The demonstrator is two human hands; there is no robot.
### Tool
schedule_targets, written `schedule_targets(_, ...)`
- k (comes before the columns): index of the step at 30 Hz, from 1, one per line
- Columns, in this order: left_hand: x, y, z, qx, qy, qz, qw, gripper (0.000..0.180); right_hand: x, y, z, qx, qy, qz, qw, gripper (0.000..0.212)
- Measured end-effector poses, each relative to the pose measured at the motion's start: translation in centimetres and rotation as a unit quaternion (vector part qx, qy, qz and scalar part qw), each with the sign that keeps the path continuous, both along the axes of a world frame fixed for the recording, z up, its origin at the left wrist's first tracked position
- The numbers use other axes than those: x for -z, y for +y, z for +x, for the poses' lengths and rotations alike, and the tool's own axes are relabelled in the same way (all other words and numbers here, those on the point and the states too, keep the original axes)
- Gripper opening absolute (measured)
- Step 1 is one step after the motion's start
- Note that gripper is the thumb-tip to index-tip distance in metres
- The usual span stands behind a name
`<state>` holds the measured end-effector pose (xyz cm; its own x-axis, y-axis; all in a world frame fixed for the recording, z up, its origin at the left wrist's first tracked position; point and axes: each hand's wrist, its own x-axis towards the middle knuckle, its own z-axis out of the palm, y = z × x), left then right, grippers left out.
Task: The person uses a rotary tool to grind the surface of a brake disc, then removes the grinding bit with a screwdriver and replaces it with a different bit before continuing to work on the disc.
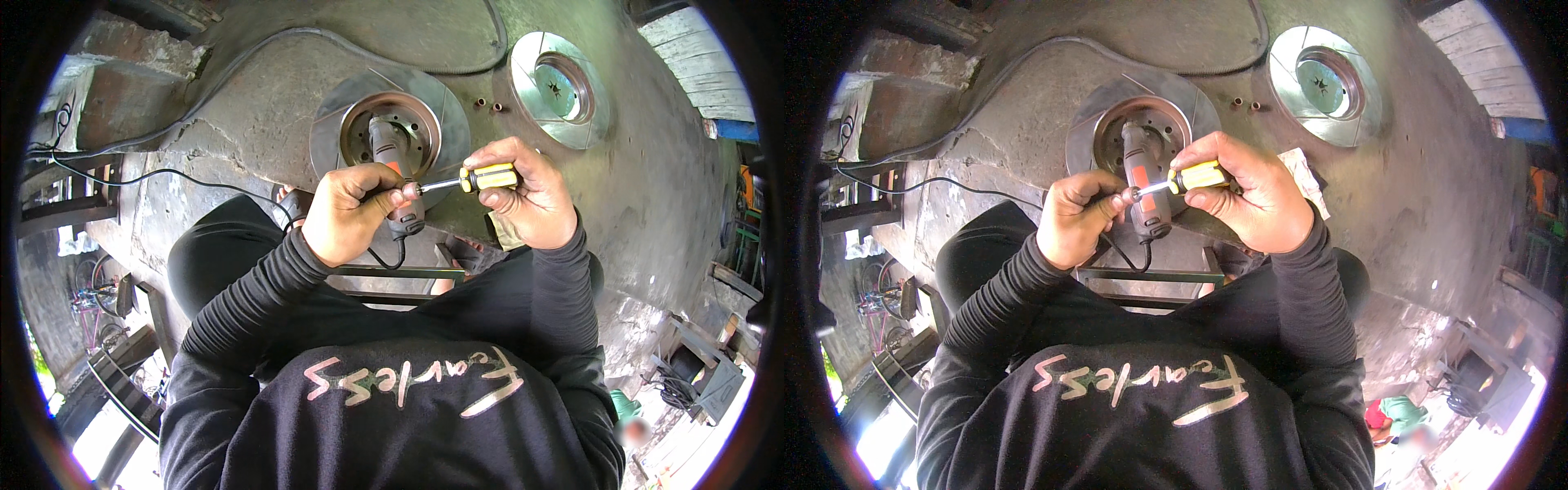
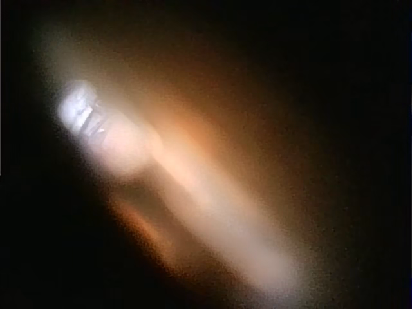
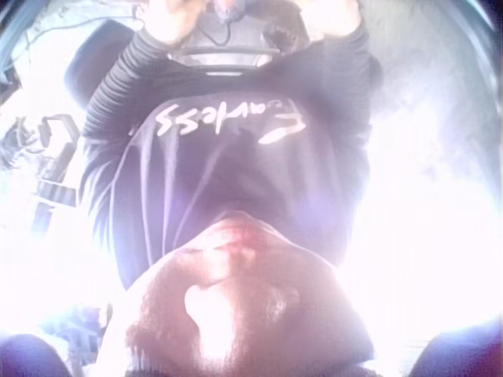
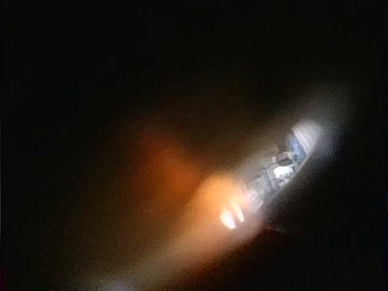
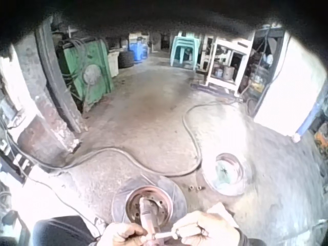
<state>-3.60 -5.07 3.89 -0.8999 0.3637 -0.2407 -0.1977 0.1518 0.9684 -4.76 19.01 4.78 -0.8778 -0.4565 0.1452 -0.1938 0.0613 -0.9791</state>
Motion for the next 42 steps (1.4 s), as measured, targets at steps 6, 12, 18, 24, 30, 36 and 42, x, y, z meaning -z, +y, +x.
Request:
schedule_targets(6,-0.3,0.0,0.0,0.016,0.033,-0.046,0.998,0.01,-0.2,0.0,-0.2,0.006,0.038,0.021,0.999,0.025)
schedule_targets(12,0.4,0.5,0.6,-0.028,0.162,-0.092,0.982,0.002,-0.5,-1.3,0.5,0.085,-0.077,-0.009,0.993,0.02)
schedule_targets(18,1.2,0.1,0.8,-0.031,0.181,-0.046,0.982,0.008,0.0,-1.4,0.4,0.064,-0.047,-0.037,0.996,0.021)
schedule_targets(24,0.4,-0.1,1.0,-0.028,0.074,-0.018,0.997,0.002,0.1,-0.9,0.3,0.018,-0.029,-0.048,0.998,0.025)
schedule_targets(30,-0.2,-0.2,0.9,-0.009,0.008,0.0,1.0,0.004,0.0,-0.2,0.0,-0.019,0.0,0.002,1.0,0.025)
schedule_targets(36,-0.6,-0.2,0.5,0.031,-0.084,0.011,0.996,0.007,-0.5,0.8,-0.8,-0.088,0.065,0.019,0.994,0.017)
schedule_targets(42,-0.3,0.2,0.3,0.022,-0.153,0.055,0.986,0.009,-1.0,0.9,-1.1,-0.097,0.104,0.051,0.989,0.028)
